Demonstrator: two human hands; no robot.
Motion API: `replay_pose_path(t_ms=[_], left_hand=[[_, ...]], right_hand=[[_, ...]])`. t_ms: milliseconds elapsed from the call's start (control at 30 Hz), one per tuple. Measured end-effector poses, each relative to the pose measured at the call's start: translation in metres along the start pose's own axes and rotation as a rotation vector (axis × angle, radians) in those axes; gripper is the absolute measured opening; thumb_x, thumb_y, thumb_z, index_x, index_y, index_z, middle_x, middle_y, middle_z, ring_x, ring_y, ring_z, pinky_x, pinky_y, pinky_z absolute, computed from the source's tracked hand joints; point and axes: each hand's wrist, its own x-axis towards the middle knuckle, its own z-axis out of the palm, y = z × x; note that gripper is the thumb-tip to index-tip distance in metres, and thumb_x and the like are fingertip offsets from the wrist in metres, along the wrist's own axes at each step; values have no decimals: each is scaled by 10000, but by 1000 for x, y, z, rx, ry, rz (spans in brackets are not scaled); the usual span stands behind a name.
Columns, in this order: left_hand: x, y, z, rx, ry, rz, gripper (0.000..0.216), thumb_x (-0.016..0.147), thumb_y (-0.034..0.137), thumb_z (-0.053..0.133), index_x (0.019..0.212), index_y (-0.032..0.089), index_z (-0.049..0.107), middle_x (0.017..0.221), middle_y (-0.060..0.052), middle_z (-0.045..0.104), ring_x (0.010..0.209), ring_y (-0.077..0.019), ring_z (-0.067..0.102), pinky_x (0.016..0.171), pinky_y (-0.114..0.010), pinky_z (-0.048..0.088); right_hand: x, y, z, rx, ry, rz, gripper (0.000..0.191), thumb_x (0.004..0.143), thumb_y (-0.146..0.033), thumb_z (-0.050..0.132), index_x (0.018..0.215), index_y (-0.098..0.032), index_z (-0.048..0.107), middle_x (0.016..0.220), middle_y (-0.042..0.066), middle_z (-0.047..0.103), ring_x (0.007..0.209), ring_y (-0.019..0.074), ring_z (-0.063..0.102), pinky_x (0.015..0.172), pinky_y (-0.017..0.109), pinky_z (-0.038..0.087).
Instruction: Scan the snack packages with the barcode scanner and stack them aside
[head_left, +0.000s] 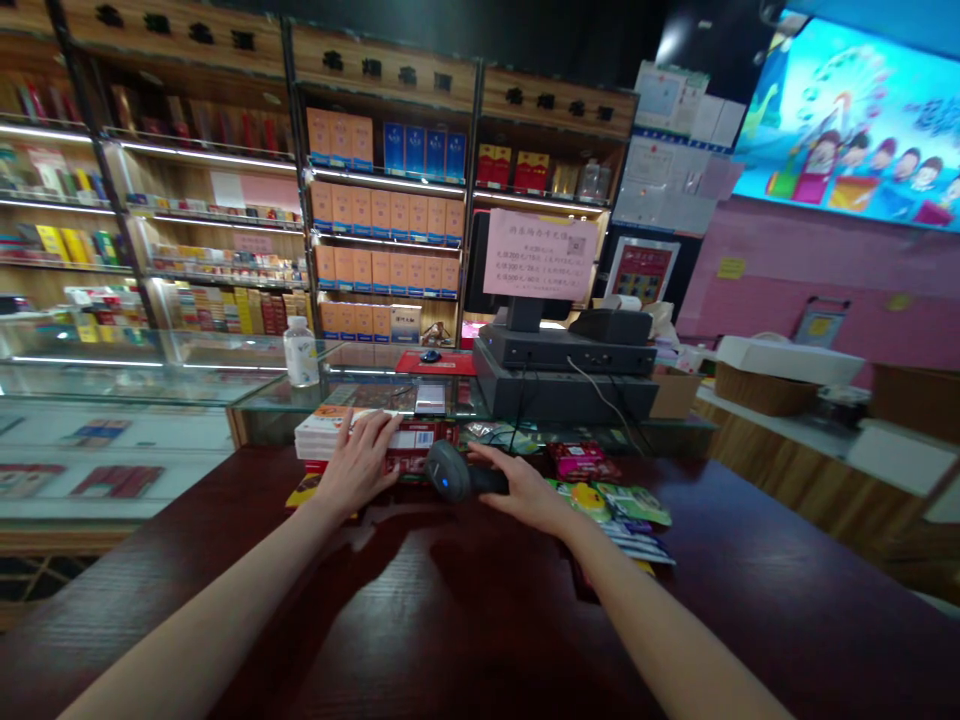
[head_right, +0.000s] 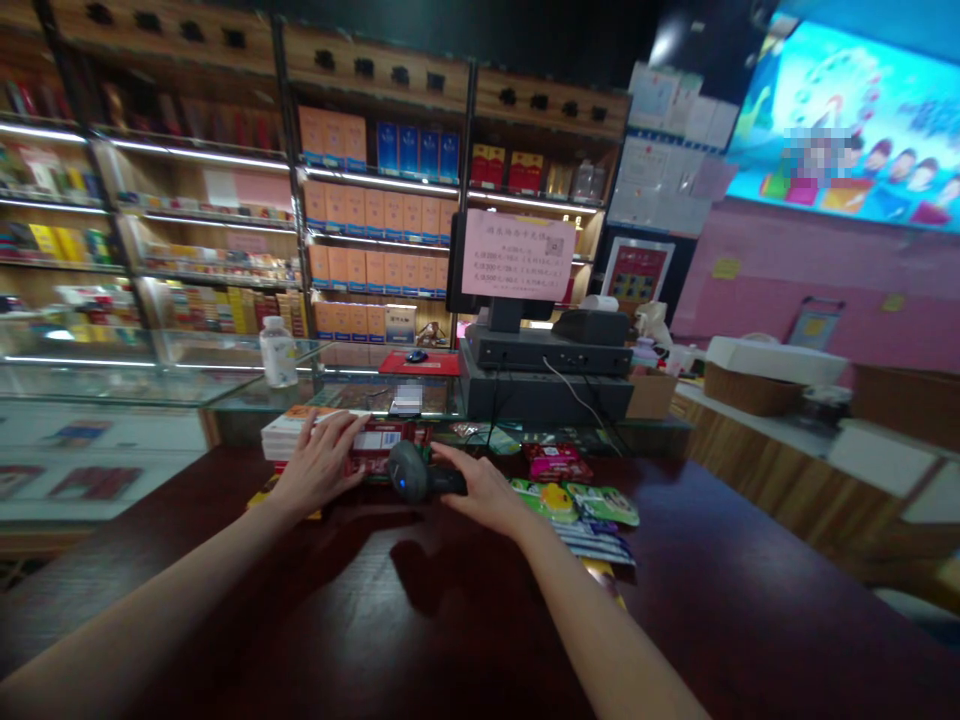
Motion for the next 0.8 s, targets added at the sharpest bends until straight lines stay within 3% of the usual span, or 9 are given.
replay_pose_path(t_ms=[533, 667, 800], left_hand=[[-9, -12, 1, 13, 37, -26, 667, 835, 303, 564, 1468, 161, 407, 1334, -154, 563, 1315, -320, 481, 1231, -568, 118], [-10, -15, 3, -11, 37, -23, 738, 805, 337, 618, 1485, 175, 382, 1345, -152, 557, 1325, -330, 472, 1229, -578, 114], [-10, -15, 2, -10, 30, -17, 754, 797, 346, 626, 1485, 171, 373, 1353, -156, 551, 1333, -335, 464, 1229, -584, 117]], right_hand=[[9, -9, 4, -47, -25, 5, 791, 802, -170, 653, 1514, -327, 346, 1356, 39, 620, 1228, 245, 573, 1058, 417, 366], [0, -7, 7, -70, -71, 19, 816, 818, -190, 635, 1540, -340, 284, 1410, 44, 580, 1273, 258, 537, 1041, 407, 354], [-17, 5, 17, -153, -138, 71, 781, 819, -204, 632, 1525, -340, 326, 1396, 42, 592, 1212, 268, 554, 982, 388, 363]])
